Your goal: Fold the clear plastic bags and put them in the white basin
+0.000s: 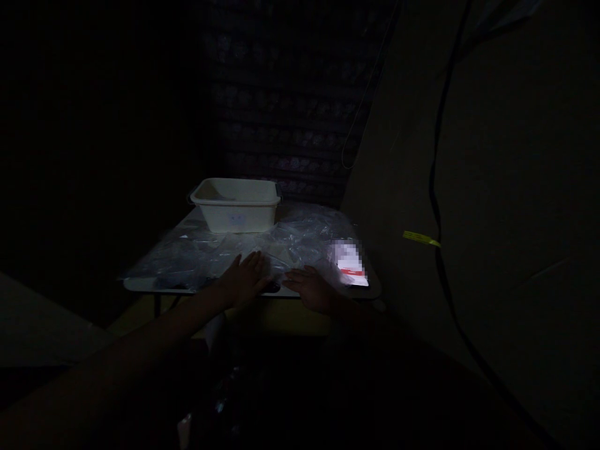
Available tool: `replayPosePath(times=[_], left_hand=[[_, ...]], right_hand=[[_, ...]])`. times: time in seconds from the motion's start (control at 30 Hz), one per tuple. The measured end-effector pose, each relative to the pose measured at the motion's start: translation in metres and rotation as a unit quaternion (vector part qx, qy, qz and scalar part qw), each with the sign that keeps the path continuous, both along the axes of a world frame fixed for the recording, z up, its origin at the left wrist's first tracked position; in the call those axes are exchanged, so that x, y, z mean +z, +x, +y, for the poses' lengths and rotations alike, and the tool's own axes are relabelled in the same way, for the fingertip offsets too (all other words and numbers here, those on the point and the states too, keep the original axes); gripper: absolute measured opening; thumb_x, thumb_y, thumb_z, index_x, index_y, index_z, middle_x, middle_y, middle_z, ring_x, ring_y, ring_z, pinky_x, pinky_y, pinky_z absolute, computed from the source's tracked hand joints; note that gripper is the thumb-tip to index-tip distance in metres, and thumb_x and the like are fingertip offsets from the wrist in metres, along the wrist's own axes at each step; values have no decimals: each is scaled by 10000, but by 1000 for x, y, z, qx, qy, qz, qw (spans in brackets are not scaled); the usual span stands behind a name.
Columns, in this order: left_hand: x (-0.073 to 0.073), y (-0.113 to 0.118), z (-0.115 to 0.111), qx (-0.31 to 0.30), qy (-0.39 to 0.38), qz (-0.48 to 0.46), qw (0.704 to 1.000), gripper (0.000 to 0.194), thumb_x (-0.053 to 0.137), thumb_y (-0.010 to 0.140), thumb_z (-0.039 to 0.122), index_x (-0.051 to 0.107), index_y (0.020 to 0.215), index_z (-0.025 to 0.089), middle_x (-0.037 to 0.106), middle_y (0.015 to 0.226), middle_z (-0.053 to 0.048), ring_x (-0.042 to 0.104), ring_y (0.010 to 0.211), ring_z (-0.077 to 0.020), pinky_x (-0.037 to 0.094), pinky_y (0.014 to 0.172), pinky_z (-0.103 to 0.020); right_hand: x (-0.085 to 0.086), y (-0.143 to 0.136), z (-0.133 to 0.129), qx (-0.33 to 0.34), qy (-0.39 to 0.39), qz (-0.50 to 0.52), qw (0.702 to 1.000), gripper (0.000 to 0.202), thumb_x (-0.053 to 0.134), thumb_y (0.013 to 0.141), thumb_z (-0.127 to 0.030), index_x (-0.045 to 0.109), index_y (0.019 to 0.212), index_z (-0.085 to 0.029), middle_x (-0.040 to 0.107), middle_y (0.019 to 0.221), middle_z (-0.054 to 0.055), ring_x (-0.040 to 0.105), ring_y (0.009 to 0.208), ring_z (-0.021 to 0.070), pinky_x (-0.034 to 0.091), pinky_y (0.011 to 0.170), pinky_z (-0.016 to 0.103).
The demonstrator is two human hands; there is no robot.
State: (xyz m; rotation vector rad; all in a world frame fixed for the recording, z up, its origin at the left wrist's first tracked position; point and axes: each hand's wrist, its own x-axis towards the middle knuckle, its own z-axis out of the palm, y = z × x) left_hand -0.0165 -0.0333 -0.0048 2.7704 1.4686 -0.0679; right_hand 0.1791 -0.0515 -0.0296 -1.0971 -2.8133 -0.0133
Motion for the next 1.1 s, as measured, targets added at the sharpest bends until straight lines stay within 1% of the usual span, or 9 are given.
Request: replayPosePath(times=[0.1, 0.17, 0.27, 0.4, 0.53, 0.63, 0.77, 0.9, 1.1], left_hand=[[-3, 11, 5, -91, -56, -64, 992, 518, 63, 786, 410, 89, 1236, 155, 119, 1300, -75, 78, 1176, -152, 107, 917, -360], [-8, 17, 10, -104, -96, -80, 987, 503, 32, 788, 398, 87, 1234, 171, 122, 1301, -57, 74, 1176, -138, 103, 919, -357], [-16, 19, 17, -86, -114, -72, 987, 516, 20, 789, 390, 128, 1228, 140, 138, 1295, -78, 82, 1174, -139, 97, 920, -351], [-21, 8, 25, -68, -65, -27, 995, 501, 69, 797, 358, 164, 1220, 107, 136, 1290, -113, 88, 1174, -157, 111, 917, -346], [-29, -3, 34, -97, 0, 24, 995, 430, 133, 807, 294, 239, 1200, 155, 157, 1286, -106, 91, 1172, -186, 124, 905, -376], [-33, -6, 37, -92, 42, 54, 993, 395, 185, 805, 265, 284, 1180, 191, 171, 1284, -104, 101, 1168, -219, 137, 890, -409], [-28, 1, 34, -50, 67, 74, 994, 410, 202, 798, 285, 303, 1171, 148, 210, 1266, -141, 137, 1157, -256, 168, 861, -454], [-21, 6, 28, -4, 79, 32, 996, 515, 163, 788, 371, 261, 1182, 55, 231, 1247, -182, 173, 1148, -255, 165, 872, -446], [-19, 4, 11, -144, 23, -40, 988, 597, 200, 756, 459, 185, 1212, 73, 216, 1260, -159, 173, 1155, -200, 173, 907, -332]], right_hand=[[3, -1, -1, 4, 8, 8, 1000, 439, 356, 674, -95, 402, 1100, -192, 435, 1117, 62, 315, 1055, 175, 195, 842, 360], [3, -2, -2, 3, 13, 12, 1000, 449, 358, 672, -90, 395, 1106, -199, 444, 1106, 60, 320, 1049, 175, 200, 837, 362], [3, -1, -2, 7, 15, 13, 1000, 453, 352, 675, -88, 385, 1113, -199, 429, 1128, 52, 311, 1058, 170, 197, 840, 362], [0, 0, 0, 2, 3, -1, 1000, 428, 341, 686, -101, 402, 1099, -192, 385, 1179, 47, 290, 1083, 179, 181, 852, 380], [0, 0, 1, -8, -11, -13, 1000, 433, 348, 682, -107, 399, 1101, -205, 372, 1193, 45, 284, 1094, 183, 167, 861, 392], [1, -1, 0, -9, -13, -16, 1000, 437, 349, 680, -109, 396, 1104, -206, 370, 1195, 43, 284, 1096, 183, 165, 865, 392], [3, -2, -1, -18, -15, -13, 1000, 436, 357, 681, -115, 396, 1105, -211, 366, 1197, 47, 287, 1096, 182, 168, 865, 395], [3, -2, -1, -20, -16, -13, 1000, 426, 363, 676, -112, 415, 1086, -213, 373, 1192, 44, 295, 1090, 180, 164, 868, 399], [0, -1, -3, -13, 23, 29, 999, 454, 346, 665, -78, 391, 1104, -189, 428, 1146, 46, 295, 1088, 162, 120, 893, 395]])
